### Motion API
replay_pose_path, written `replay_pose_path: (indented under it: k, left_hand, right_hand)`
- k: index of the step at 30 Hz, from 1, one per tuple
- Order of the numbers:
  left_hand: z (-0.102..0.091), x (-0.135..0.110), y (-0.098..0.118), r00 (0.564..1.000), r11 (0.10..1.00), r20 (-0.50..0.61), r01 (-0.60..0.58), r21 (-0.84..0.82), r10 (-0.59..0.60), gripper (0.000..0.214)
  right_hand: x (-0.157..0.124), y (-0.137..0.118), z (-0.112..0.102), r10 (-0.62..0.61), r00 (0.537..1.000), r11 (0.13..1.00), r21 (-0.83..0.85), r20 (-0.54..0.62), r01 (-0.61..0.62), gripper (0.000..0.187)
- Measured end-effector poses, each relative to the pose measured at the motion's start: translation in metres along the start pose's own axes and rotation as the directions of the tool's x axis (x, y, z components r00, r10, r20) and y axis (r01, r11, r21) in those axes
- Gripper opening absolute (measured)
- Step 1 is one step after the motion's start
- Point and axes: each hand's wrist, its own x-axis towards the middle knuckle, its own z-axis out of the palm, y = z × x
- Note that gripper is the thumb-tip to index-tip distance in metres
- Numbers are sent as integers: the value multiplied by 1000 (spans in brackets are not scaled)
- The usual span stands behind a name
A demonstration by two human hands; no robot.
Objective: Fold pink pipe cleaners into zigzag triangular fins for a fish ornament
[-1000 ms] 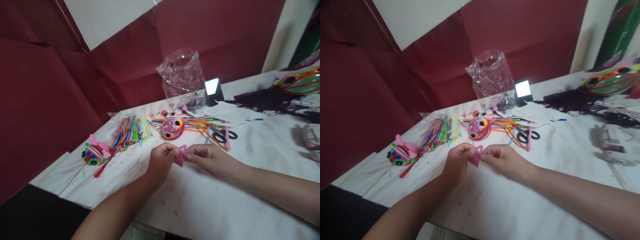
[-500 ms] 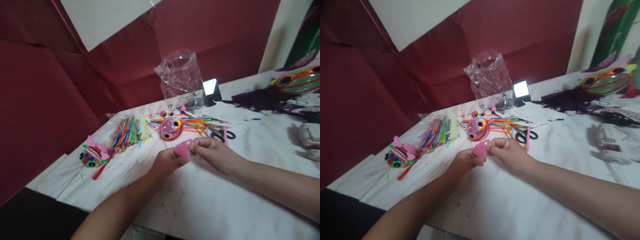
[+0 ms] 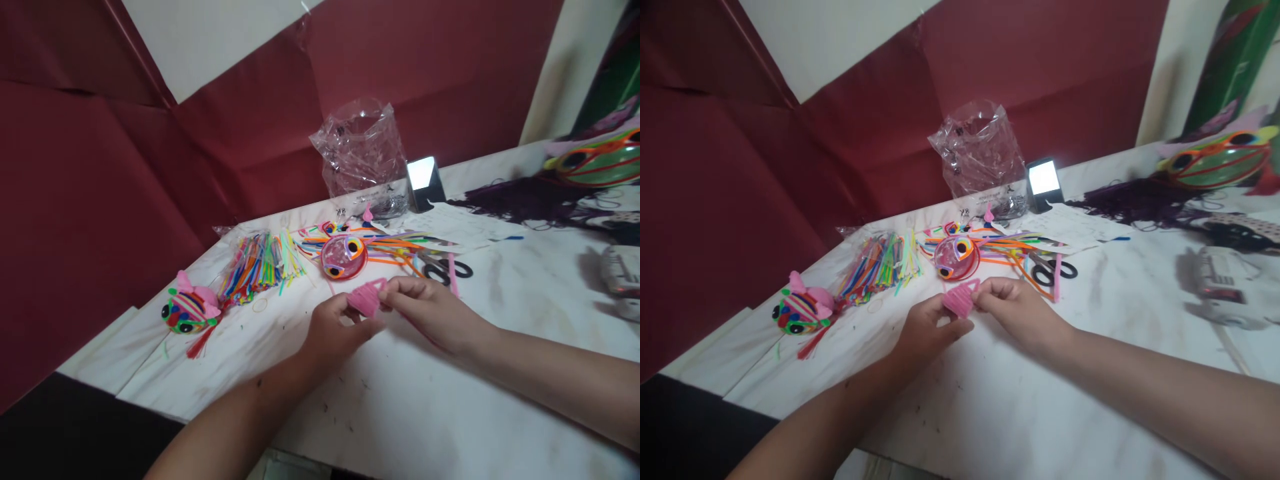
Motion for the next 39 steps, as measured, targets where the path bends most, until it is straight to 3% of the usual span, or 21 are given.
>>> replay_pose_path:
  k: [3,6,9,12,18,23,31,39]
  left_hand:
    - [-1,2,-2,998,987,-20,53,-153,-57,22]
    - [-4,5,-4,992,968,-112,28,-249,-58,15]
    - [-6,8,-5,986,968,-166,-9,-250,-33,16]
    - [-7,9,-6,988,973,-137,36,-228,-69,16]
    - [-9,7,-7,994,985,-107,7,-171,-26,17]
    - [-9,10,-6,985,982,-171,-9,-186,-23,22]
    - [-2,9,-10,995,958,38,100,-268,-93,23]
    - [-4,12,-12,990,905,92,137,-402,-109,22]
  right_hand:
    - [3,-2,-1,3,999,1000,19,-41,-2,22]
    - [5,-4,-2,17,998,998,56,-52,-14,21]
    - [6,-4,-2,58,997,991,124,-47,-52,22]
    - [6,-3,-2,67,998,988,138,-21,-64,22]
    - [5,-1,-2,17,1000,999,29,-7,-17,22]
    - [3,-1,-3,-56,998,985,-162,-8,54,24]
    - [-5,-6,3,-157,981,900,-391,117,191,19]
    - [-1,-3,2,-165,978,908,-369,124,200,24]
